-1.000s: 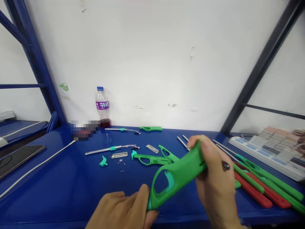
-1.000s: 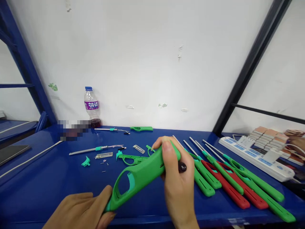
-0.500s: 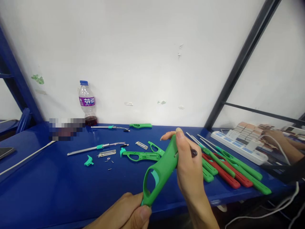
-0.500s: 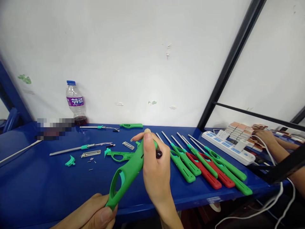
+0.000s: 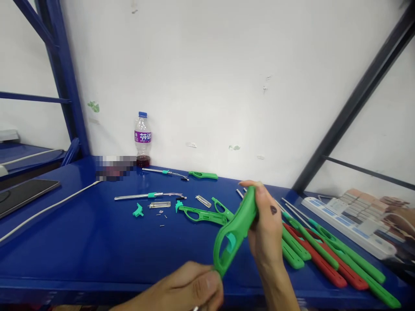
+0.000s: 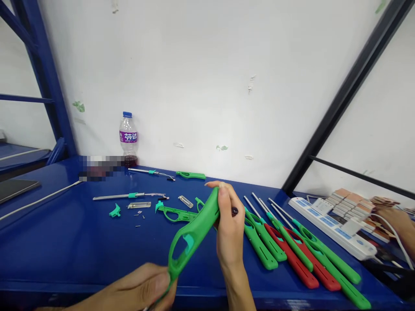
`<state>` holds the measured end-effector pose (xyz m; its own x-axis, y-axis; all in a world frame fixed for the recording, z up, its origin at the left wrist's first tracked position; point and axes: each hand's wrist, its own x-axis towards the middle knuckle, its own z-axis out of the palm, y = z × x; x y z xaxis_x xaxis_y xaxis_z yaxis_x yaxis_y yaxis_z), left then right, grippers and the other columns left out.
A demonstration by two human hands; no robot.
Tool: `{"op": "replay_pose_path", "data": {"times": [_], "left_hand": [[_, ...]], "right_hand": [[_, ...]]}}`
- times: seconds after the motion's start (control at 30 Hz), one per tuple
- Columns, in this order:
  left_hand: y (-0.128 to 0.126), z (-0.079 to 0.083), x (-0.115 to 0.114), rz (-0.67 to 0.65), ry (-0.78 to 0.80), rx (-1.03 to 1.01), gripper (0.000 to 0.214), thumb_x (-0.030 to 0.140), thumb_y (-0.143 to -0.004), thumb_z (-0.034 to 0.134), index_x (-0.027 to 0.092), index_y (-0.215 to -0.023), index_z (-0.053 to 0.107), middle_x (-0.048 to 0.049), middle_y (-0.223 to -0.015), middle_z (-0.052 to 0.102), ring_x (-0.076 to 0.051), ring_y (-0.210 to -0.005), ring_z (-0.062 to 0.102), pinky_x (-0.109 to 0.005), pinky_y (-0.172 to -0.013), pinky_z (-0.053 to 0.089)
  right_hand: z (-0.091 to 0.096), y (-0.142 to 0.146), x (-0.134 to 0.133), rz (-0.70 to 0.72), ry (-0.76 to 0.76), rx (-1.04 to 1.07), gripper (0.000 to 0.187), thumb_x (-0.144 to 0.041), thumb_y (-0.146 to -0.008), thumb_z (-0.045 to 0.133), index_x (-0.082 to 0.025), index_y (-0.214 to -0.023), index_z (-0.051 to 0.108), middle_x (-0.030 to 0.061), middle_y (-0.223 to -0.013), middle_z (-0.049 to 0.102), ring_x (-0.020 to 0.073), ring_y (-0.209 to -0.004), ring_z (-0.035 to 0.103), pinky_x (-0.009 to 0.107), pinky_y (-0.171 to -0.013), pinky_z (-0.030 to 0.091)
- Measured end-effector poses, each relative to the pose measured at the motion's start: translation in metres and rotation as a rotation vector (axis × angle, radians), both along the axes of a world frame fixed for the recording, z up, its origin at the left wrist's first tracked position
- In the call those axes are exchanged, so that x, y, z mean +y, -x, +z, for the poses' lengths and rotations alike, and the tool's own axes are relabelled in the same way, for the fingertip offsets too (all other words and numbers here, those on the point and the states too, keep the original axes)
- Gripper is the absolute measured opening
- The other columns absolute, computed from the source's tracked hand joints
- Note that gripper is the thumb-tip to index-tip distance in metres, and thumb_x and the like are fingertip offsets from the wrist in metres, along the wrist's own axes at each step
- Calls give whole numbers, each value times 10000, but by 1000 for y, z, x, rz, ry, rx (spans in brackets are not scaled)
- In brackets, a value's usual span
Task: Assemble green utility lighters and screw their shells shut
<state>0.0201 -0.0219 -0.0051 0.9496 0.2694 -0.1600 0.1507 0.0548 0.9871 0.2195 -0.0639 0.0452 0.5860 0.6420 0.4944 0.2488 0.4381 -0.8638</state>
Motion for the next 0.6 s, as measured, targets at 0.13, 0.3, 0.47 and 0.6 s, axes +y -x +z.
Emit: {"op": "replay_pose_path", "data": {"times": [0.13,0.3,0.47,0.6], "left_hand": [[13,7,22,288,-776,135,566,656,-1121,244,267,-993,634,-24,-807,662,-248,-779,602,-333,-704,392],[19,10,42,381,-1212,261,455,466,-1153,252,271,-1100,659,-47,-815,726,-313,-714,642,-382,-664,334],[25,10,46,396,-1178,118,509,512,-1166,211,281,-1011,637,-18,-843,733,-267,-746,654,-369,-688,376],[26,11,46,385,-1103,103,518,564,-1160,236,282,-989,634,-1,-848,719,-245,-745,629,-361,-707,390]], "right_hand": [[4,-10,-4,-9,136,-142,453,-632,-1073,543,-242,-1179,747,-36,-688,534,144,-586,458,257,-527,357],[13,-15,-15,28,343,-264,370,-575,-985,716,-250,-1146,785,9,-836,690,201,-756,609,301,-671,457],[10,-17,-20,208,407,-186,433,-526,-1025,653,-343,-1418,651,-15,-860,626,174,-729,557,270,-593,372],[5,-14,-19,241,353,-114,419,-459,-1020,646,-343,-1423,635,-31,-845,535,119,-582,324,273,-517,230]]}}
